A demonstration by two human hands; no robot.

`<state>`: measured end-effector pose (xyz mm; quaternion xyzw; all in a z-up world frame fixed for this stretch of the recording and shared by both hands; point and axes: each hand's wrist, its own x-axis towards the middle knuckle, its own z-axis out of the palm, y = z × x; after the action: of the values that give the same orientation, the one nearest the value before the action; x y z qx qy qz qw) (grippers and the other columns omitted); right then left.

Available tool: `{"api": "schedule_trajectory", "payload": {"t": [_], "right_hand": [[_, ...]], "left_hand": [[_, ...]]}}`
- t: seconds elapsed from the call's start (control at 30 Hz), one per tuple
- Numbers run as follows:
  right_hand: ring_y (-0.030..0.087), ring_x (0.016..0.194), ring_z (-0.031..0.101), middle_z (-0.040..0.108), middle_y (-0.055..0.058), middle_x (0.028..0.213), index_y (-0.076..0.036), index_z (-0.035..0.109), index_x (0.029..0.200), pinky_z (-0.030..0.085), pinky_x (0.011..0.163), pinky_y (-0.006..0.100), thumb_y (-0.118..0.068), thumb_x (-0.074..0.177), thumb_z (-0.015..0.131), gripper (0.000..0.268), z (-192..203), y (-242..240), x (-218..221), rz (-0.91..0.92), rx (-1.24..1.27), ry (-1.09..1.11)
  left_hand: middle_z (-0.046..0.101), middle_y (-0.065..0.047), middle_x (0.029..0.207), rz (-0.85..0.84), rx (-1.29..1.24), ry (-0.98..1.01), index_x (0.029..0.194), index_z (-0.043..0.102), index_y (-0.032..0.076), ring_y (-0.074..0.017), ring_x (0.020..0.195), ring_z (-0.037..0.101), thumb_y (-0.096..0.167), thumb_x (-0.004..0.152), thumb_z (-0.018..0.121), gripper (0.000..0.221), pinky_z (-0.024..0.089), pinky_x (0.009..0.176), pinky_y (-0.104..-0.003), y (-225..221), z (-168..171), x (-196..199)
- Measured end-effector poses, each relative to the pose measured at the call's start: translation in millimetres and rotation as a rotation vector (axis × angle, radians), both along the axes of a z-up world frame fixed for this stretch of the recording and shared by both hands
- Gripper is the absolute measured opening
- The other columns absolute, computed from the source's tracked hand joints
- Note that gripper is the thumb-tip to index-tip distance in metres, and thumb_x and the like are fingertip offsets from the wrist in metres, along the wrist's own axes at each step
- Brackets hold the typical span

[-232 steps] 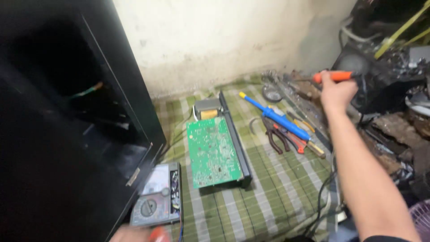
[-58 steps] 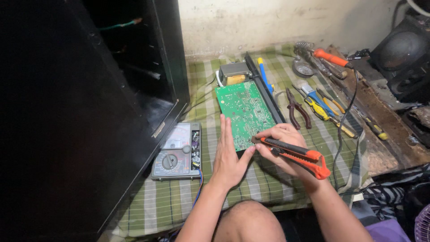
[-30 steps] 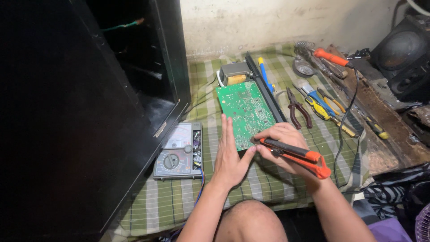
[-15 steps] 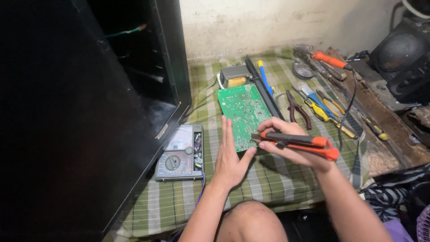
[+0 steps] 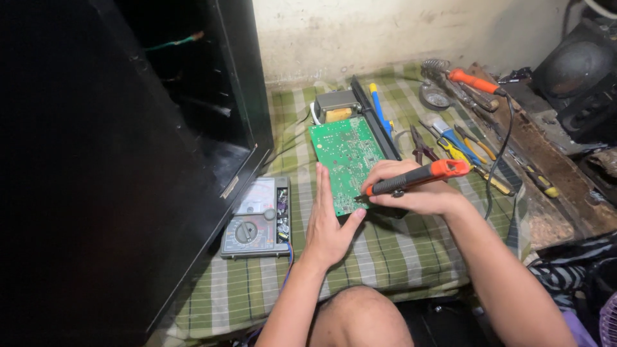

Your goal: Soldering components on a circuit board and using a utility knife for board modification

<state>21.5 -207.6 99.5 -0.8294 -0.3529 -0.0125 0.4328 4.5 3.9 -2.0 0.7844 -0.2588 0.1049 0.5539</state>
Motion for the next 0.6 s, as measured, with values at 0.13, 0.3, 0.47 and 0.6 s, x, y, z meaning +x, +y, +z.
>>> {"api": "schedule_trajectory", "payload": {"t": [0.13, 0.3, 0.47, 0.6], "right_hand": [[0.03, 0.084, 0.073, 0.074, 0.014, 0.082, -0.006, 0.077, 0.09, 0.056, 0.081, 0.043, -0.011, 0.086, 0.076, 0.007, 1.3, 3.2, -1.3, 0.005, 0.0, -0.004], [0.03, 0.085, 0.073, 0.074, 0.014, 0.08, -0.005, 0.078, 0.091, 0.055, 0.082, 0.044, -0.011, 0.084, 0.077, 0.009, 1.4, 3.1, -0.3, -0.002, 0.029, 0.016], [0.033, 0.086, 0.073, 0.075, 0.014, 0.084, -0.006, 0.076, 0.092, 0.057, 0.081, 0.045, -0.014, 0.087, 0.075, 0.009, 1.5, 5.3, -1.7, 0.023, 0.015, -0.034], [0.02, 0.09, 0.068, 0.075, 0.003, 0.095, -0.009, 0.073, 0.098, 0.055, 0.086, 0.033, -0.027, 0.095, 0.071, 0.018, -0.1, -2.6, -0.8, 0.071, -0.071, -0.159]], "left_hand": [[-0.002, -0.028, 0.171, -0.003, -0.005, 0.001, 0.163, 0.001, 0.001, -0.0435, 0.157, 0.012, 0.033, 0.094, 0.067, 0.101, 0.017, 0.126, -0.054, 0.3, 2.5, -1.2], [-0.002, -0.028, 0.171, -0.002, -0.022, -0.02, 0.163, 0.002, 0.001, -0.0423, 0.158, 0.009, 0.031, 0.093, 0.069, 0.101, 0.014, 0.127, -0.052, 0.1, -0.4, 0.2], [0.0, -0.031, 0.169, 0.004, -0.031, -0.052, 0.163, 0.004, -0.002, -0.0447, 0.156, 0.01, 0.025, 0.093, 0.071, 0.1, 0.015, 0.126, -0.053, 1.1, -8.6, 1.5], [0.0, -0.021, 0.172, 0.012, -0.034, -0.078, 0.162, 0.005, 0.001, -0.0313, 0.161, 0.005, 0.031, 0.097, 0.064, 0.093, 0.008, 0.129, -0.042, -4.9, -11.4, 4.1]]}}
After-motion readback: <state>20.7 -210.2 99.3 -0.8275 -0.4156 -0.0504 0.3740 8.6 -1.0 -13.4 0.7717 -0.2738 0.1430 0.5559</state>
